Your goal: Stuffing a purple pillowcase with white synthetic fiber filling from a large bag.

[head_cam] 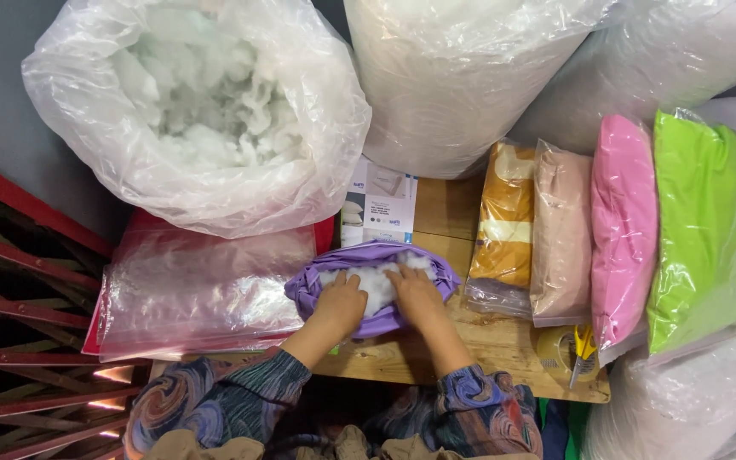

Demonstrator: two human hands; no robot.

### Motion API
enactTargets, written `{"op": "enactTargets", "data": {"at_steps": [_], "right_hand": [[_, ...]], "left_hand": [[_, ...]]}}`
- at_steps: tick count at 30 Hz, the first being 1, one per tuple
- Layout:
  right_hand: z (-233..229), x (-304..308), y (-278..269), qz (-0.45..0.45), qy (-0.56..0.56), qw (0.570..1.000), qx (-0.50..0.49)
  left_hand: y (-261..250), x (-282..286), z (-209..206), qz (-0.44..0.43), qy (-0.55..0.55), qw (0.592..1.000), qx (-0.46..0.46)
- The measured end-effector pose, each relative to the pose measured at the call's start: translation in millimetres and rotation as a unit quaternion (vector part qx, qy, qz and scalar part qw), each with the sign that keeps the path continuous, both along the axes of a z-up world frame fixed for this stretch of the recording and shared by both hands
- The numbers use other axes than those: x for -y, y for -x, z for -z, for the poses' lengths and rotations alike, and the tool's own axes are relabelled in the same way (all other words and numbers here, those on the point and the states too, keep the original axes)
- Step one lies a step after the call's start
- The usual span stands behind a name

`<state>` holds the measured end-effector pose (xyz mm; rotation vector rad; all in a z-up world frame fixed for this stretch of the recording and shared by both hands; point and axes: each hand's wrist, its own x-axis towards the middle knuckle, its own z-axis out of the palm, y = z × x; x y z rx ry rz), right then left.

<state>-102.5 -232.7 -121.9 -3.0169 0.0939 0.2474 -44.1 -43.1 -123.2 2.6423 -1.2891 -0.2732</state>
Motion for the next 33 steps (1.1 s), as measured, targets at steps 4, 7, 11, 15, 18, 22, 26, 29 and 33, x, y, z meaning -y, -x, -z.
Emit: {"op": "enactTargets", "data": {"at_steps": [4, 7, 11, 15, 18, 22, 26, 29, 33], "right_hand": [[-13.2, 7.4, -4.9, 0.021, -0.012, 1.000, -0.016], [-76.4, -9.8, -0.4, 0.031, -0.062, 0.995, -0.070], [-130.7, -16.8, 16.9, 0.035, -0.149, 0.987, -0.041], [-152.9, -15.7, 26.9, 0.051, -0.168, 0.984, 0.009], [-147.4, -20.5, 27.2, 0.047, -0.168, 0.985, 0.019], [-151.6, -40.9, 20.7, 0.020, -0.166, 0.986, 0.019], [-175.2, -65.2, 5.6, 0.009, -0.218, 0.975, 0.040], [-196.1, -89.4, -10.5, 0.001, -0.254, 0.964, 0.076], [-224.9, -120.8, -44.2, -0.050, -0.243, 0.958, 0.142]], "left_hand": [[-0.8, -0.8, -16.3, -0.005, -0.009, 1.000, 0.004], [-0.8, -0.6, -31.5, 0.004, -0.002, 1.000, 0.000], [-0.1, -5.4, -52.0, -0.003, 0.044, 0.999, -0.013], [-3.7, -16.0, -80.2, -0.019, 0.098, 0.995, -0.014], [-6.4, -27.0, -91.7, -0.039, 0.132, 0.990, -0.020], [-11.0, -37.9, -102.2, -0.063, 0.155, 0.986, -0.024], [-16.9, -53.7, -131.0, -0.084, 0.235, 0.968, -0.022], [-29.4, -70.1, -155.2, -0.122, 0.305, 0.944, -0.030], [-66.6, -97.3, -183.9, -0.197, 0.455, 0.868, -0.031]]}}
